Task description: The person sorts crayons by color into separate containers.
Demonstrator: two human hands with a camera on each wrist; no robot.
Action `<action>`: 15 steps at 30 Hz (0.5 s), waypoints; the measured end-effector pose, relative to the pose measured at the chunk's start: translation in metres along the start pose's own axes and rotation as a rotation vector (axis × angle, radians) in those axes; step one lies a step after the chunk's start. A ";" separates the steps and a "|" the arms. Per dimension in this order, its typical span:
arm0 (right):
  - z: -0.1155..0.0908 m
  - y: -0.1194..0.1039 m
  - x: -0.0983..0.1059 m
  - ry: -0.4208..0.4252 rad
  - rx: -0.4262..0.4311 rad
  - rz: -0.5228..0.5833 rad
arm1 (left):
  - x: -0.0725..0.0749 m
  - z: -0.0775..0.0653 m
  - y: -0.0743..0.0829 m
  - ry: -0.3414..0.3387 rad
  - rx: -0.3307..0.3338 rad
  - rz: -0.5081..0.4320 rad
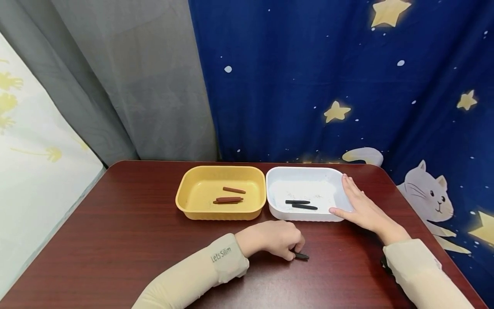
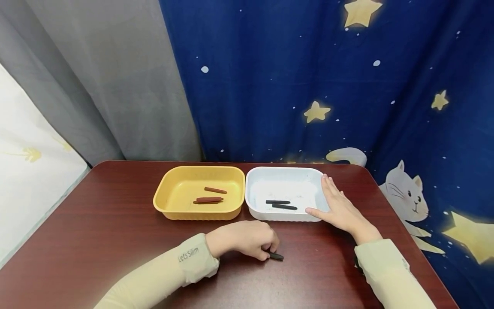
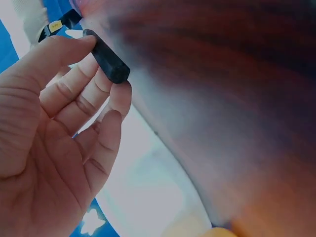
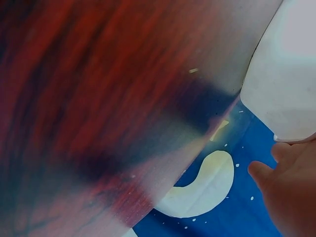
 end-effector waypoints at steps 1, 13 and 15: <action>0.000 0.000 0.000 0.000 0.001 0.000 | 0.001 -0.001 0.000 0.001 -0.007 0.003; 0.001 0.000 0.000 -0.005 -0.005 -0.002 | 0.020 -0.007 -0.005 0.021 -0.080 -0.023; 0.001 0.000 0.000 -0.006 -0.009 -0.002 | 0.022 -0.008 -0.006 0.025 -0.084 -0.020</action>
Point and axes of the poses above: each hand's wrist, its own z-axis towards the middle knuckle, its own x-axis out of the back of the hand, y = z × x, the point moved 8 cm from there along z, towards the middle knuckle, and after that the axes turned 7 degrees about -y, right-handed, at the moved point
